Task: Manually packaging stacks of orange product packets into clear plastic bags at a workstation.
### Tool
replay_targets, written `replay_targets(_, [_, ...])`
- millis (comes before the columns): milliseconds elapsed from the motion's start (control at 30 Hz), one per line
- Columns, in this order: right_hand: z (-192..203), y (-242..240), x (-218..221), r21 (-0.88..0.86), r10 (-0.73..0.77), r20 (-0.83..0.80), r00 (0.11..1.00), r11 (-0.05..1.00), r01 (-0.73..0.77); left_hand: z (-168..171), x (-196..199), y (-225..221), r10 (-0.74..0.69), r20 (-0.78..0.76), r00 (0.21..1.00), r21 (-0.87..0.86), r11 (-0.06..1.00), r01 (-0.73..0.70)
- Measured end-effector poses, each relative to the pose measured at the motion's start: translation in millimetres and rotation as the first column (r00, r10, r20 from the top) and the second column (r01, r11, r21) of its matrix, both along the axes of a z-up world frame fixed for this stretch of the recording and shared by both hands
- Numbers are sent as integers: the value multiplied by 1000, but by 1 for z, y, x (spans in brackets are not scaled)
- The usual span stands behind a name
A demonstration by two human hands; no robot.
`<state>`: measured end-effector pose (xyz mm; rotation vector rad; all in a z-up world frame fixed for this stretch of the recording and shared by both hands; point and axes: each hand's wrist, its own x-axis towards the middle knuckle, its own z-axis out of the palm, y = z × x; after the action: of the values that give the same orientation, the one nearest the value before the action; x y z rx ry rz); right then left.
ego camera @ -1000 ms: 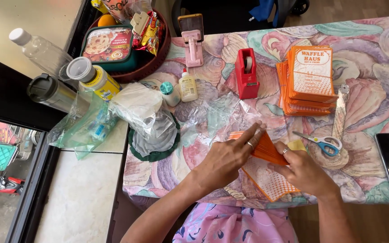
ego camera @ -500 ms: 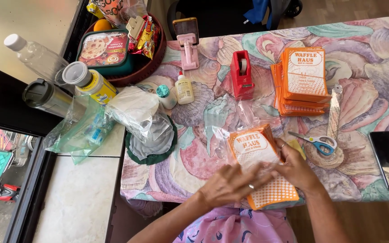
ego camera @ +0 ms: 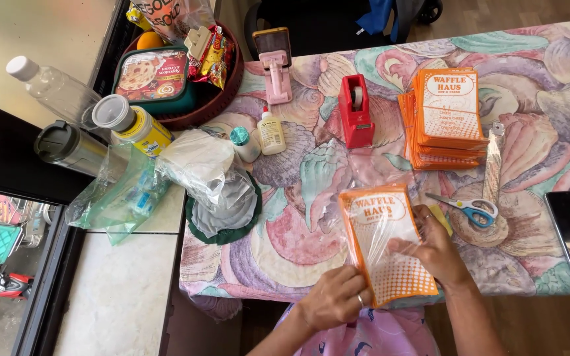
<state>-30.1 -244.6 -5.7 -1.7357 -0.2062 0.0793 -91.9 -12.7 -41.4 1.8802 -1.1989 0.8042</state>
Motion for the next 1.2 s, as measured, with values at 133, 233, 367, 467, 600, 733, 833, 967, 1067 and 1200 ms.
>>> replay_targets(133, [-17,1,-9,171,-75,-2,997,983,75,22,25,26,-138,-389,911,-392,920,-28])
replay_targets(233, [-29,4,-15,188,-112,66,992,977,98,33,48,37,22,-845,535,-225,892,-392])
replay_targets(367, [-57,20,-9,78,-123,352,928,992,102,65,66,34,-91,-973,210,-138,965,-223])
replay_targets(467, [-40,43,-11,13,-90,478,874,995,96,60,64,20,-178,-913,368,-287,920,-266])
replay_targets(600, [-15,58,0,152,-70,386,920,988,11,33,52,-3,-289,-811,509,-481,825,-298])
replay_targets(733, [-5,36,-22,261,-26,307,951,963,-59,32,56,-17,-269,-761,590,-523,793,-314])
replay_targets(833, [7,22,-31,365,23,251,968,924,-116,42,57,-14,-259,-762,594,-517,796,-316])
replay_targets(967, [10,24,-33,340,21,254,967,934,-110,11,51,-7,-147,-826,545,-297,934,-199])
replay_targets(1067, [-78,7,-41,92,-23,256,966,996,0,-31,49,-7,-6,-746,666,-172,968,-184])
replay_targets(1200, [-208,-29,-46,-603,590,679,438,107,790,-44,53,-5,-2,-566,824,-193,973,-130])
